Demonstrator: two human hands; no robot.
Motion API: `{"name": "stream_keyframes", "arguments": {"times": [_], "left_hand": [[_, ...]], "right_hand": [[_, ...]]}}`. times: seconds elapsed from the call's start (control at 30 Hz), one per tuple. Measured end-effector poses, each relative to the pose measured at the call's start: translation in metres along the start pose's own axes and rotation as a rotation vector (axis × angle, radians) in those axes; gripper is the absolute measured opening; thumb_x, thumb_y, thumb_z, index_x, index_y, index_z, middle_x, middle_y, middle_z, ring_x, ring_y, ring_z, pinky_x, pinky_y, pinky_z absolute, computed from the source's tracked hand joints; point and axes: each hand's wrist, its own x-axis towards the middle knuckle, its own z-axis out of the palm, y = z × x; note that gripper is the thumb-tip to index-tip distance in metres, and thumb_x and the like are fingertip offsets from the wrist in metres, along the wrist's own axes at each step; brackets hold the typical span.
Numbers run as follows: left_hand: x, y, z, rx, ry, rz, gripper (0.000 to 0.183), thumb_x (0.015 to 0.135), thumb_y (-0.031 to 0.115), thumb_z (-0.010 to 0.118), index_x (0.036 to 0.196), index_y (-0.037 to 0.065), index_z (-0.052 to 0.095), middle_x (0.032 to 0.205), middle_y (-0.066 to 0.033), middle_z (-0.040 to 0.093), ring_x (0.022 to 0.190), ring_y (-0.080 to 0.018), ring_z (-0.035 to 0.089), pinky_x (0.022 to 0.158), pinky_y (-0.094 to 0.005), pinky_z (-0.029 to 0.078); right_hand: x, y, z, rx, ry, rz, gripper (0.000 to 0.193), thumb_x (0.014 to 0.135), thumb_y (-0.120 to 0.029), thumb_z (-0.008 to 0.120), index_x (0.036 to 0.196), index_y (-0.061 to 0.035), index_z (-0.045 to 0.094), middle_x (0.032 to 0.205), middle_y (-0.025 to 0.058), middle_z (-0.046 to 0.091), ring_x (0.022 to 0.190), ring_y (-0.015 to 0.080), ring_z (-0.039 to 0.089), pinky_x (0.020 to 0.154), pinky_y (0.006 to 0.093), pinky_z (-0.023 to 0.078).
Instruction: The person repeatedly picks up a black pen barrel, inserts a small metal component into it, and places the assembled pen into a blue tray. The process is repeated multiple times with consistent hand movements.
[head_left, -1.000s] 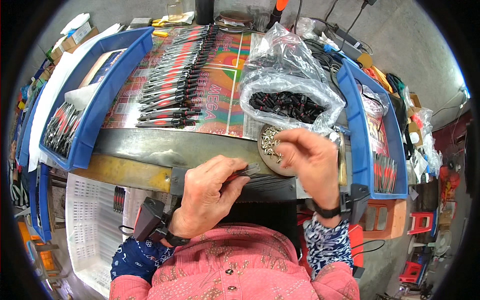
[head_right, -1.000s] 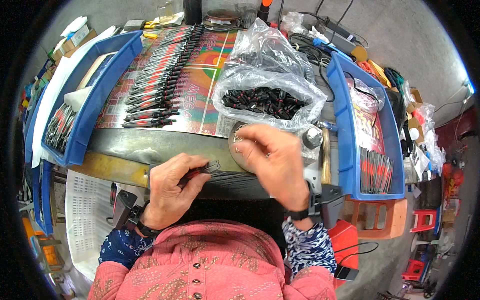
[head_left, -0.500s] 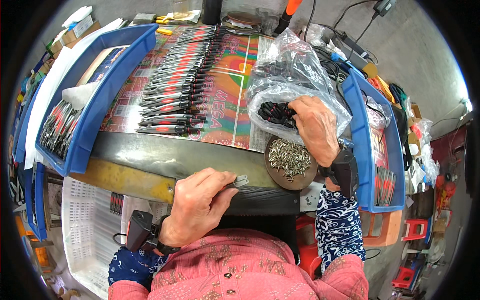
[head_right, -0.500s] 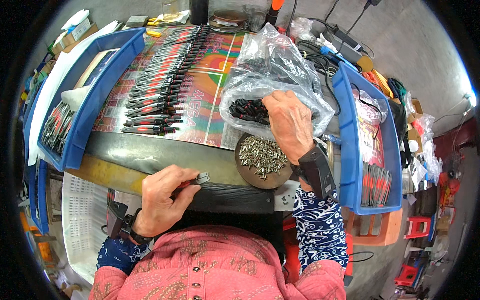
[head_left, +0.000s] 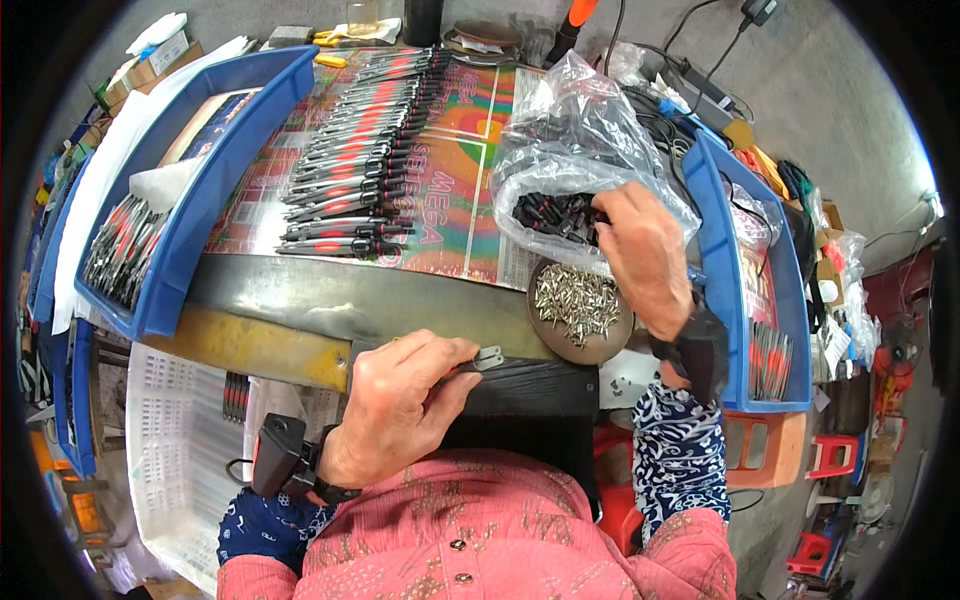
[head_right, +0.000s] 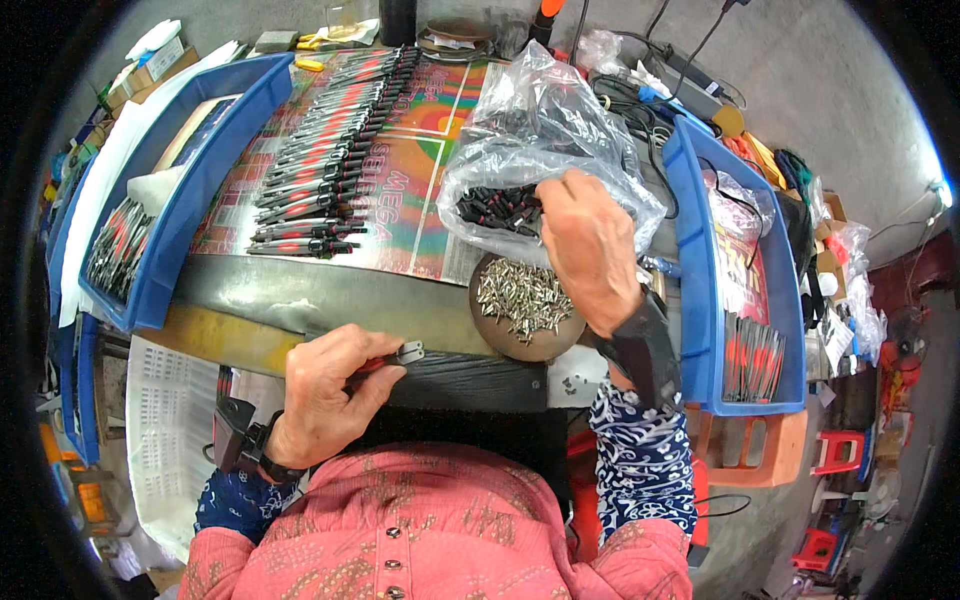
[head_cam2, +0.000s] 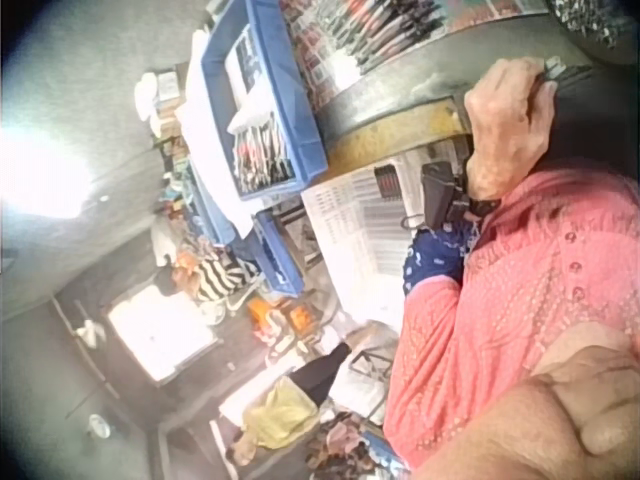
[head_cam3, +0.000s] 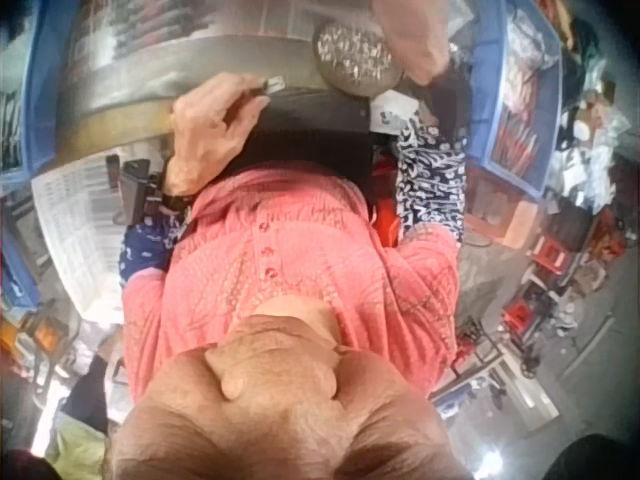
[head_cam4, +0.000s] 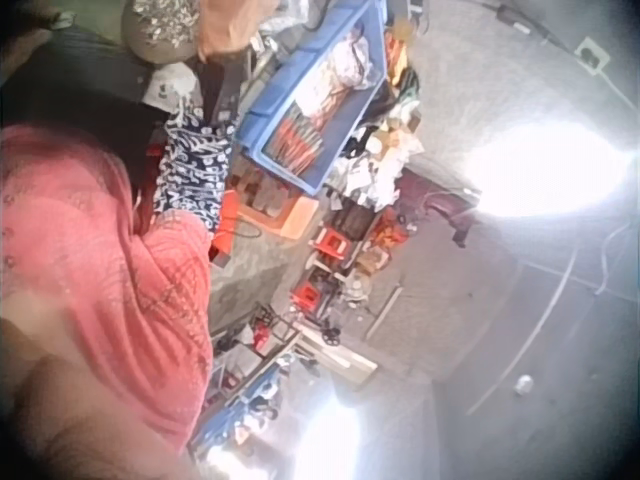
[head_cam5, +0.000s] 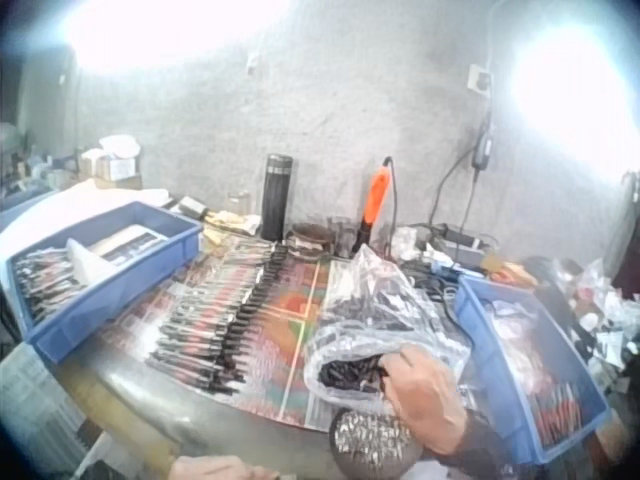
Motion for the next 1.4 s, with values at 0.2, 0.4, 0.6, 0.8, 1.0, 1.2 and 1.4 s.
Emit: {"name": "stream_keyframes", "arguments": {"times": [0.2,0.4,0.6,0.8,1.0,1.2,1.4], "left_hand": [[-0.008,0.011,-0.001,-0.028,-0.066,-0.046,0.022,0.075,-0.002,0.074,0.095,0.0,0.065,0.079,-0.0153,0.063,0.069,-0.0344,0.062,0.061,-0.0388,0.05],[-0.011,0.022,0.004,-0.041,-0.058,0.019,0.025,0.071,-0.004,0.076,0.093,-0.001,0.065,0.08,-0.0155,0.064,0.069,-0.0339,0.064,0.061,-0.0381,0.052],[-0.017,0.028,0.007,-0.025,-0.09,0.058,0.025,0.071,-0.004,0.075,0.094,0.0,0.066,0.08,-0.0145,0.064,0.068,-0.0338,0.064,0.061,-0.0386,0.052],[-0.02,0.031,0.01,-0.024,-0.097,0.076,0.025,0.072,-0.003,0.075,0.094,0.001,0.066,0.079,-0.0137,0.063,0.067,-0.0332,0.063,0.06,-0.0389,0.052],[-0.022,0.031,0.009,-0.02,-0.107,0.088,0.024,0.073,-0.003,0.074,0.095,0.0,0.065,0.079,-0.0138,0.063,0.068,-0.0329,0.064,0.06,-0.0391,0.052],[-0.024,0.028,0.01,-0.007,-0.116,0.103,0.024,0.074,-0.002,0.074,0.096,0.0,0.065,0.08,-0.0136,0.063,0.069,-0.0326,0.064,0.061,-0.0392,0.052],[-0.027,0.025,0.011,-0.004,-0.124,0.094,0.026,0.071,-0.003,0.075,0.095,-0.001,0.067,0.081,-0.0134,0.066,0.067,-0.0294,0.065,0.06,-0.0353,0.052]], "right_hand": [[-0.046,-0.057,-0.047,0.72,-0.014,0.291,0.027,0.08,0.011,0.065,0.106,0.0034,0.065,0.099,0.0048,0.062,0.084,0.0103,0.061,0.071,0.0241,0.052],[-0.084,-0.091,-0.051,1.162,-0.047,0.437,0.026,0.077,0.007,0.075,0.101,0.0025,0.068,0.104,0.0091,0.062,0.089,0.0123,0.063,0.071,0.0226,0.055],[-0.102,-0.107,-0.054,1.256,-0.078,0.609,0.022,0.087,0.001,0.072,0.107,0.0033,0.062,0.087,0.0041,0.065,0.07,0.0084,0.066,0.064,0.0207,0.054],[-0.106,-0.113,-0.049,1.336,-0.083,0.634,0.021,0.093,-0.002,0.065,0.113,0.0036,0.062,0.083,0.0044,0.067,0.07,0.0082,0.066,0.064,0.0209,0.055],[-0.111,-0.114,-0.046,1.368,-0.114,0.646,0.021,0.096,-0.005,0.064,0.114,0.0043,0.062,0.082,0.0057,0.068,0.069,0.0088,0.065,0.062,0.0211,0.054],[-0.112,-0.115,-0.041,1.47,-0.149,0.674,0.02,0.097,-0.005,0.062,0.113,0.0053,0.062,0.081,0.0053,0.066,0.067,0.0094,0.065,0.061,0.0213,0.054],[-0.115,-0.112,-0.036,1.519,-0.216,0.697,0.018,0.096,-0.005,0.063,0.111,0.0051,0.062,0.08,0.0051,0.066,0.068,0.0092,0.064,0.061,0.0221,0.055]]}}
